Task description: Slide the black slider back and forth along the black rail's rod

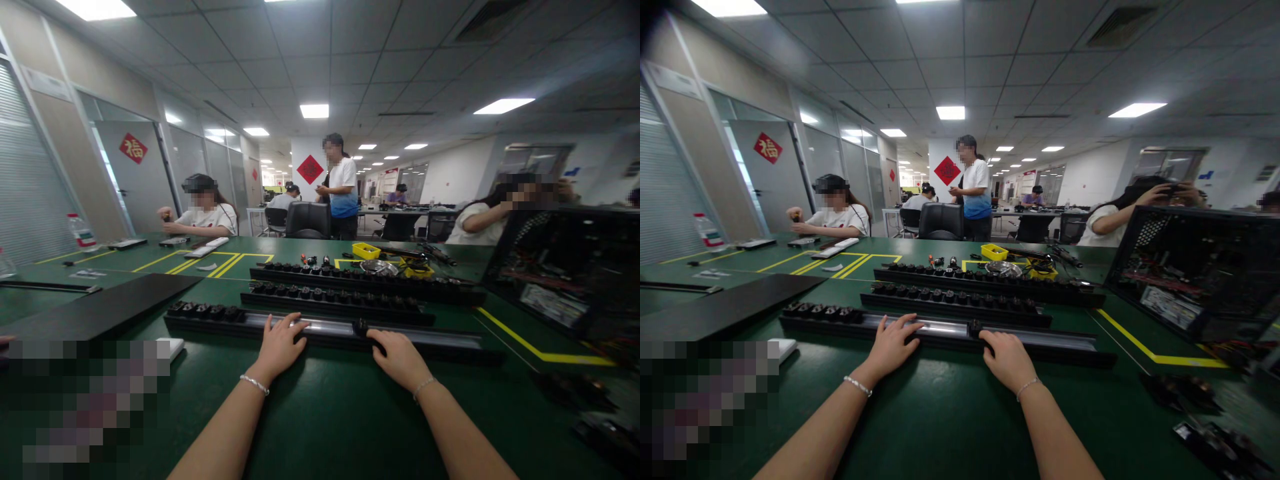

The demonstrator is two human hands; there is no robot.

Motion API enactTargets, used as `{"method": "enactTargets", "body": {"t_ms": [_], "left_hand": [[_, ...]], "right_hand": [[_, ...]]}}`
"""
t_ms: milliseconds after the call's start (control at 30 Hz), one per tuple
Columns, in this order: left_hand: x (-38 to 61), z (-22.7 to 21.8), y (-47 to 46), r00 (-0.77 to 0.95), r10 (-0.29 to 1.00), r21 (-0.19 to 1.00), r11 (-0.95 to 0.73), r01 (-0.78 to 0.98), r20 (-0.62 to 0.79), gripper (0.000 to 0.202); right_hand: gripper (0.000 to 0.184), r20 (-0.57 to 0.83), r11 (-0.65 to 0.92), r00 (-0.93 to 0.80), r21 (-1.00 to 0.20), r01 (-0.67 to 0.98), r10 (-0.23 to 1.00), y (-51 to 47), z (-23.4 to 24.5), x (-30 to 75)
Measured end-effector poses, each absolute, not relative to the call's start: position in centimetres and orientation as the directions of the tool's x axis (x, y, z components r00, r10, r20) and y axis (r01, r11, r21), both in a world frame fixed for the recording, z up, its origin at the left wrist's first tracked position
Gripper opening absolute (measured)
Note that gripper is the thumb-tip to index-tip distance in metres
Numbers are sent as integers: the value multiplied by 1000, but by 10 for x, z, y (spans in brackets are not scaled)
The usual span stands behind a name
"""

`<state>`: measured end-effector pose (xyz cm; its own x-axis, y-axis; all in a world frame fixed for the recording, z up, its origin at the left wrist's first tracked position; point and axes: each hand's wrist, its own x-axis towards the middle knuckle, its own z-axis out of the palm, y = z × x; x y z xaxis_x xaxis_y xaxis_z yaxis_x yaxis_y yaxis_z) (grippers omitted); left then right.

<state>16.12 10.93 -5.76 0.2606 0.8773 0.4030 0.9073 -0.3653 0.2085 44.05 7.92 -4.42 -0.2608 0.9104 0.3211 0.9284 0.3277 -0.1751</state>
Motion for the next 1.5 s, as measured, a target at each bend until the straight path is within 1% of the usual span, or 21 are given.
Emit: {"method": "enactTargets", "body": {"t_ms": [267,800,1267,1500], "left_hand": [[161,-59,110,260,872,228,-376,898,415,33],[160,-60,111,262,869,226,-380,897,420,33],[161,-60,111,258,869,234,-380,895,422,33],[160,-60,111,261,869,232,-380,895,420,33]], "right_hand": [[33,315,318,-250,-186,930,916,79,-44,441],[32,317,300,-240,-153,942,917,77,-41,440],[33,340,327,-252,-183,927,906,79,-45,442],[32,339,311,-236,-188,932,911,80,-44,443]]}}
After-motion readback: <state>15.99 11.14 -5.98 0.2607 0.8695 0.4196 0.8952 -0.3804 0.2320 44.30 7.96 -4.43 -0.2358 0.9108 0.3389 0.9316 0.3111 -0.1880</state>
